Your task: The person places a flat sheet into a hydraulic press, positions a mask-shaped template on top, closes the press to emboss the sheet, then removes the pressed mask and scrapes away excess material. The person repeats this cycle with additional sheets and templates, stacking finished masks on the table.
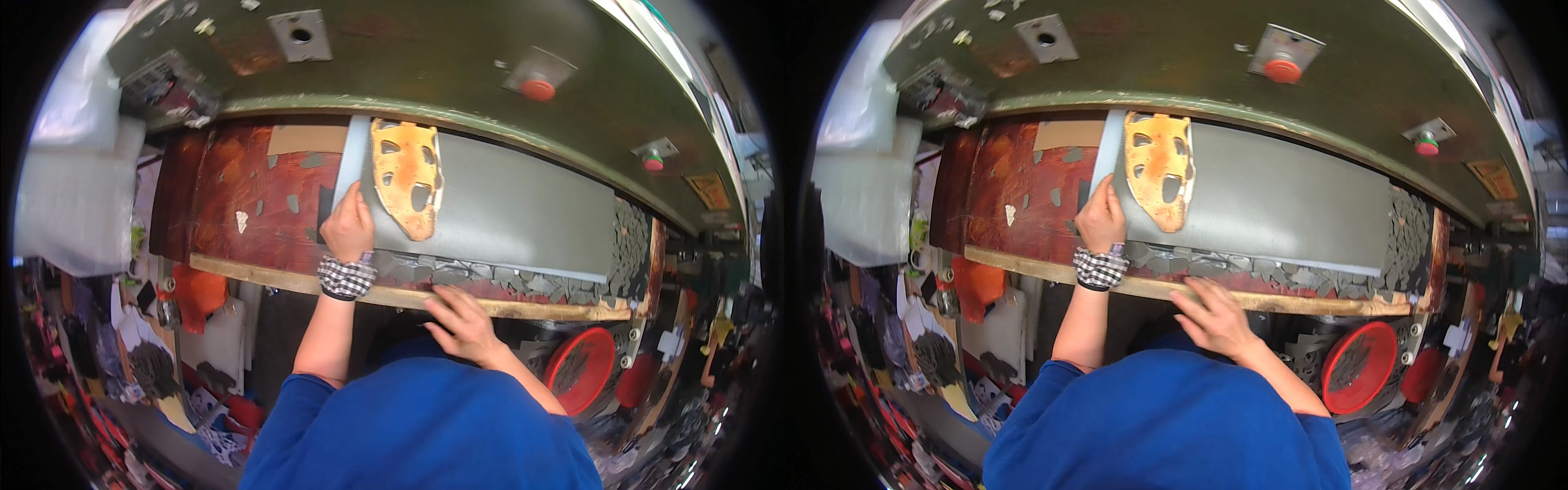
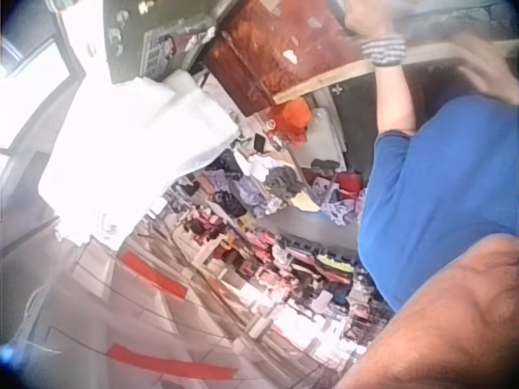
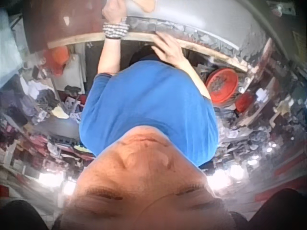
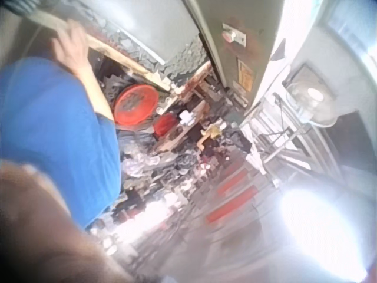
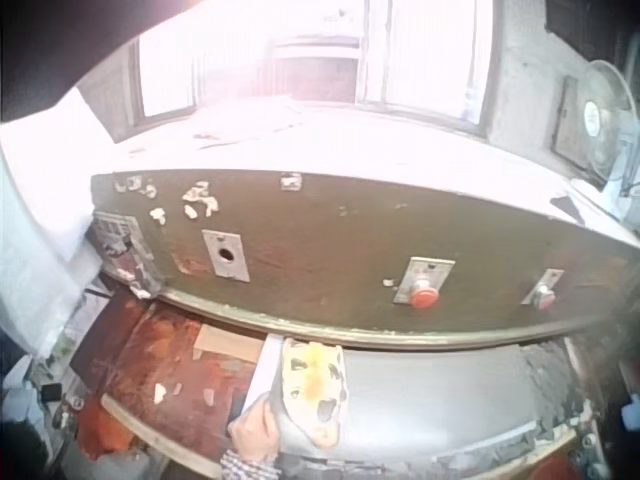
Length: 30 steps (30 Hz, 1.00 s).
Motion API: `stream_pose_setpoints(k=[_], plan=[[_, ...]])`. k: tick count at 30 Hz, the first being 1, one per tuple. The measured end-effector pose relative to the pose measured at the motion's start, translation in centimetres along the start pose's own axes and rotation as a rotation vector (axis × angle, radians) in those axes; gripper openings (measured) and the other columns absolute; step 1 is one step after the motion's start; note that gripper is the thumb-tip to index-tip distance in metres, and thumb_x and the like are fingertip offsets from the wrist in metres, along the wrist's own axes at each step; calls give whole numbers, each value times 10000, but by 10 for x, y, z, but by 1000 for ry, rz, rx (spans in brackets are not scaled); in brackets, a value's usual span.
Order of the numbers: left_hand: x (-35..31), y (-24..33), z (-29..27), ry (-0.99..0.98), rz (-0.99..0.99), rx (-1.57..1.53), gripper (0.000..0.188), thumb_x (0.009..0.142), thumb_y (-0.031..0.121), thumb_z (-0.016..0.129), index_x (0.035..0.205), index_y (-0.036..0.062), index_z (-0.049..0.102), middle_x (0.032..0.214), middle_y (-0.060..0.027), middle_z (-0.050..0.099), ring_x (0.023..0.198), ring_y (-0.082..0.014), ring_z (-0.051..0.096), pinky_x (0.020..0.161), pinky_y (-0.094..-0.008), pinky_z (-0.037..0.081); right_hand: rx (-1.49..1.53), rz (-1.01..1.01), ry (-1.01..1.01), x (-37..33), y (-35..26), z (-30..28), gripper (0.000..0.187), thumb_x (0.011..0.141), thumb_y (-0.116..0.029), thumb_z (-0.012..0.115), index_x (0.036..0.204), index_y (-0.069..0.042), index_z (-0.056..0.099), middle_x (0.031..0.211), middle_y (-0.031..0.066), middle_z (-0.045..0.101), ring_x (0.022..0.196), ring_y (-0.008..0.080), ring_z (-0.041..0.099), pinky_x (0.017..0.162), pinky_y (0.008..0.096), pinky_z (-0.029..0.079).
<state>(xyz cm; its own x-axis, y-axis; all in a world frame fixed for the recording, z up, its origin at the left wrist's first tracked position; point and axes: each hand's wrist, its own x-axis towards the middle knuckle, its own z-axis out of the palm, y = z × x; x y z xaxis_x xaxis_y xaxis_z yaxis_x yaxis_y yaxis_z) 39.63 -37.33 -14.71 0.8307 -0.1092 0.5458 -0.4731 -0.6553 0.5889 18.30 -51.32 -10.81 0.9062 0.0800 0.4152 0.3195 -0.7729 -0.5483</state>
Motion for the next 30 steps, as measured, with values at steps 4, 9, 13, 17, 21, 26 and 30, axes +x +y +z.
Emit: stream_pose_setpoints(k=[4,9,13,17,21,26,30], plan=[[-7,-13,7,-1,-22,-47,216,894,97,565,1077,88,679,774,-160,667,627,-308,642,571,-392,500,-178,319,284,-67,27,-44,485,718,-51,754,1176,10,606,956,155,680,808,302,659,716,352,527],[-6,-32,8,-111,-133,-162,224,885,111,613,1100,86,673,676,-79,589,617,-115,548,579,-296,465,-193,730,710,-169,66,-108,351,852,-42,669,1193,18,614,884,136,704,746,185,684,717,295,536],[-8,-21,0,-167,-306,-93,269,924,177,587,1163,72,649,922,-160,707,789,-193,652,741,-324,517,-83,935,1037,-236,112,-180,340,885,-73,651,1216,-12,613,870,100,697,770,108,657,727,261,539],[-65,35,37,-66,-144,9,307,935,114,561,1212,-15,592,1133,-188,662,1013,-306,645,891,-363,508,-178,995,1234,-267,190,-288,352,867,-110,679,1207,-35,625,842,82,704,731,89,643,680,253,531],[-117,114,97,-541,304,167,317,888,87,588,1186,-22,578,1212,-236,587,1125,-371,563,973,-449,454,-243,763,1242,-275,278,-417,414,855,-110,674,1250,-31,582,801,77,707,698,92,653,658,259,526],[-133,176,81,-621,527,225,438,815,356,711,1147,79,646,1088,-222,581,1012,-418,525,864,-516,428,-277,829,1288,-288,385,-580,582,864,-76,625,1386,24,389,898,106,705,833,153,677,761,284,510],[-127,175,71,-704,450,468,550,763,438,728,1169,88,610,1144,-223,536,1057,-427,502,892,-520,428,-346,1149,1278,-307,446,-685,757,875,-193,616,1490,-26,207,1141,233,627,1058,349,614,935,423,469]])
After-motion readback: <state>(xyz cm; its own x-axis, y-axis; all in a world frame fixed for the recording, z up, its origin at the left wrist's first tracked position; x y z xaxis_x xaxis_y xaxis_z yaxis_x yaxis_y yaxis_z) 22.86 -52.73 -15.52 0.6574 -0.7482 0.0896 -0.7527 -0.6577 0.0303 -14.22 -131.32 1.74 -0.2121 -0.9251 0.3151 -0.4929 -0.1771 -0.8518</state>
